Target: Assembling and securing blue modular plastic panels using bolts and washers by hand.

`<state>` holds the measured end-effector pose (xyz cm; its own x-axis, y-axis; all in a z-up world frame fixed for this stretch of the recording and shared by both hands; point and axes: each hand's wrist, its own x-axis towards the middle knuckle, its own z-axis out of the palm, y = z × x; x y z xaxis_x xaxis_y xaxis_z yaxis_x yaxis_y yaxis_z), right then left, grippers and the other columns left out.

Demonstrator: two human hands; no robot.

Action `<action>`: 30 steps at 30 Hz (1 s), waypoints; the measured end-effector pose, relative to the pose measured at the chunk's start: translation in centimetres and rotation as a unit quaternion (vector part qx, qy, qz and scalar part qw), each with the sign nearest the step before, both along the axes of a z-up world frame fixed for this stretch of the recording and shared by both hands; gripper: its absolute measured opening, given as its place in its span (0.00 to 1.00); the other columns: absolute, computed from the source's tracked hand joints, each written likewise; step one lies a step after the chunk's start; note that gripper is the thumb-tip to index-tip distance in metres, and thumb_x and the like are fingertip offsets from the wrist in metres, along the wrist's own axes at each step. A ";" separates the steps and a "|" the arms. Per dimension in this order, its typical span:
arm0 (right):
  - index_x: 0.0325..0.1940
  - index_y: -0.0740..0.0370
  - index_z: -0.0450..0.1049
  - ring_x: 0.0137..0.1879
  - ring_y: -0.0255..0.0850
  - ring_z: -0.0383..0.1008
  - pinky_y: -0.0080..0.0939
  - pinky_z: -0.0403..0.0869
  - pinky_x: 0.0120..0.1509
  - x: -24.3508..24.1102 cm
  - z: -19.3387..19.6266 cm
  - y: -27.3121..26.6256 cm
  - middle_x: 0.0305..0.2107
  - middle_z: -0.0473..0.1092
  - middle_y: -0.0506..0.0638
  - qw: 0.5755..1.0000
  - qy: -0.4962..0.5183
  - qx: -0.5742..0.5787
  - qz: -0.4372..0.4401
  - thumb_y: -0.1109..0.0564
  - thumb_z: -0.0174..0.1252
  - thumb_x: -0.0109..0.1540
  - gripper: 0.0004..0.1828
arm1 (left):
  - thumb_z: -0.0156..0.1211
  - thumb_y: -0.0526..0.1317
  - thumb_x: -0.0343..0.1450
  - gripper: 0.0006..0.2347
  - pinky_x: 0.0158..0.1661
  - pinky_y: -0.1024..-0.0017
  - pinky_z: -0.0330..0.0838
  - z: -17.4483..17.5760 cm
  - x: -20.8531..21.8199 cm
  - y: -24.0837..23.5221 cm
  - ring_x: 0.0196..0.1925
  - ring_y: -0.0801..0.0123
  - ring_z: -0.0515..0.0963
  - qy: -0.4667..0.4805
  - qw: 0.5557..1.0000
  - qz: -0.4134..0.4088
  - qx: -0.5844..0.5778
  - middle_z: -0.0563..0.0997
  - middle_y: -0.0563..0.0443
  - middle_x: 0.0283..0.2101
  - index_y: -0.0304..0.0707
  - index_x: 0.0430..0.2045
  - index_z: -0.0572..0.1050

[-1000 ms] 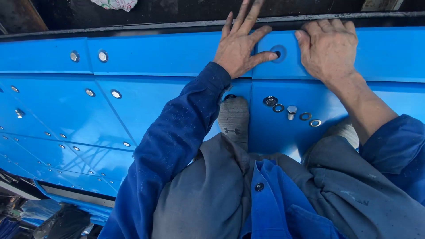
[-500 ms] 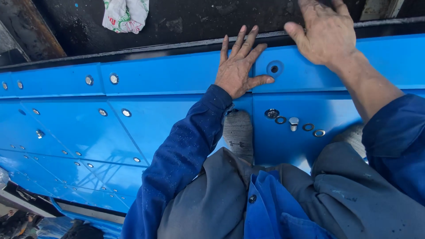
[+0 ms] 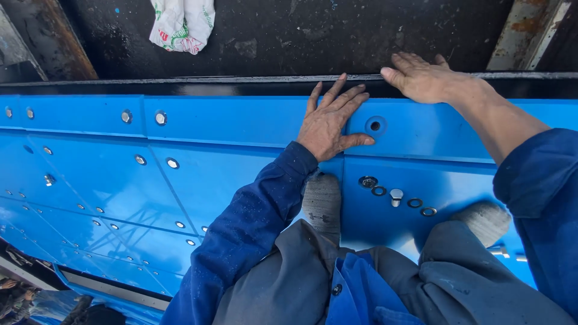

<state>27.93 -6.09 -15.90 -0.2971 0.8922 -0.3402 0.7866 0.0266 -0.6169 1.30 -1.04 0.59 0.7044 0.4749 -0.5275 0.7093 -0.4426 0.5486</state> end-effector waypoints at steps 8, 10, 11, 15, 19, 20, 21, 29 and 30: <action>0.80 0.60 0.48 0.80 0.60 0.46 0.63 0.48 0.81 -3.3 4.2 1.1 0.72 0.50 0.68 0.932 0.073 -0.338 -0.108 0.22 0.20 0.69 0.50 | 0.56 0.75 0.61 0.43 0.75 0.40 0.28 1.2 -0.4 -0.9 0.80 0.55 0.44 0.002 0.999 -0.001 -0.034 0.63 0.54 0.74 0.53 0.69 0.65; 0.79 0.60 0.39 0.81 0.58 0.38 0.63 0.44 0.75 -3.5 1.0 2.1 0.77 0.41 0.62 0.963 0.042 -0.265 -0.010 0.21 0.21 0.65 0.51 | 0.57 0.75 0.63 0.42 0.76 0.41 0.28 0.4 0.3 1.4 0.81 0.55 0.44 -0.020 1.000 0.013 0.017 0.64 0.54 0.75 0.53 0.70 0.64; 0.77 0.63 0.48 0.77 0.65 0.45 0.73 0.49 0.72 -3.2 1.1 0.1 0.73 0.48 0.67 0.975 0.046 -0.214 -0.024 0.25 0.26 0.68 0.47 | 0.57 0.75 0.61 0.43 0.75 0.40 0.28 0.8 0.4 0.1 0.80 0.55 0.44 0.005 1.000 0.008 -0.018 0.63 0.55 0.74 0.53 0.68 0.65; 0.68 0.70 0.68 0.58 0.59 0.75 0.54 0.75 0.61 -1.2 8.3 2.4 0.57 0.70 0.68 0.973 0.082 0.001 -0.214 0.49 0.55 0.78 0.23 | 0.59 0.75 0.58 0.44 0.74 0.41 0.29 0.8 0.5 -0.4 0.79 0.56 0.45 0.013 0.999 0.015 -0.047 0.64 0.55 0.73 0.54 0.67 0.65; 0.59 0.70 0.70 0.45 0.46 0.77 0.41 0.78 0.48 -1.0 19.6 -1.5 0.45 0.71 0.60 0.972 0.072 0.065 -0.215 0.61 0.63 0.75 0.12 | 0.60 0.74 0.59 0.43 0.73 0.42 0.30 0.1 0.3 -0.6 0.78 0.54 0.47 0.003 0.999 0.021 -0.039 0.64 0.50 0.72 0.55 0.66 0.65; 0.53 0.66 0.73 0.39 0.46 0.77 0.43 0.77 0.42 -1.8 22.3 -3.5 0.40 0.73 0.57 0.984 0.053 0.020 -0.166 0.57 0.65 0.71 0.12 | 0.60 0.74 0.59 0.43 0.73 0.42 0.31 -0.1 0.3 -0.5 0.77 0.54 0.49 -0.003 0.999 0.021 -0.038 0.65 0.50 0.71 0.54 0.67 0.65; 0.47 0.62 0.75 0.34 0.46 0.78 0.46 0.76 0.36 -2.5 25.2 -5.7 0.35 0.74 0.54 0.992 0.035 -0.026 -0.117 0.53 0.66 0.66 0.12 | 0.60 0.74 0.59 0.43 0.74 0.42 0.32 -0.2 0.2 -0.7 0.77 0.54 0.51 -0.008 0.999 0.021 -0.038 0.66 0.50 0.70 0.53 0.67 0.65; 0.46 0.59 0.76 0.26 0.48 0.77 0.48 0.75 0.27 -7.5 24.7 -14.8 0.30 0.72 0.53 0.991 -0.046 -0.123 0.001 0.44 0.66 0.59 0.19 | 0.62 0.74 0.61 0.43 0.74 0.42 0.33 -0.4 0.1 -0.7 0.77 0.54 0.54 -0.019 1.000 0.009 0.002 0.68 0.50 0.69 0.52 0.67 0.65; 0.44 0.58 0.75 0.27 0.48 0.77 0.47 0.76 0.30 -7.8 24.6 -15.1 0.33 0.71 0.52 0.992 -0.049 -0.119 0.019 0.47 0.65 0.61 0.15 | 0.62 0.74 0.62 0.42 0.75 0.42 0.34 -0.3 0.0 -0.6 0.77 0.55 0.54 -0.020 1.000 0.006 0.002 0.68 0.51 0.69 0.52 0.68 0.65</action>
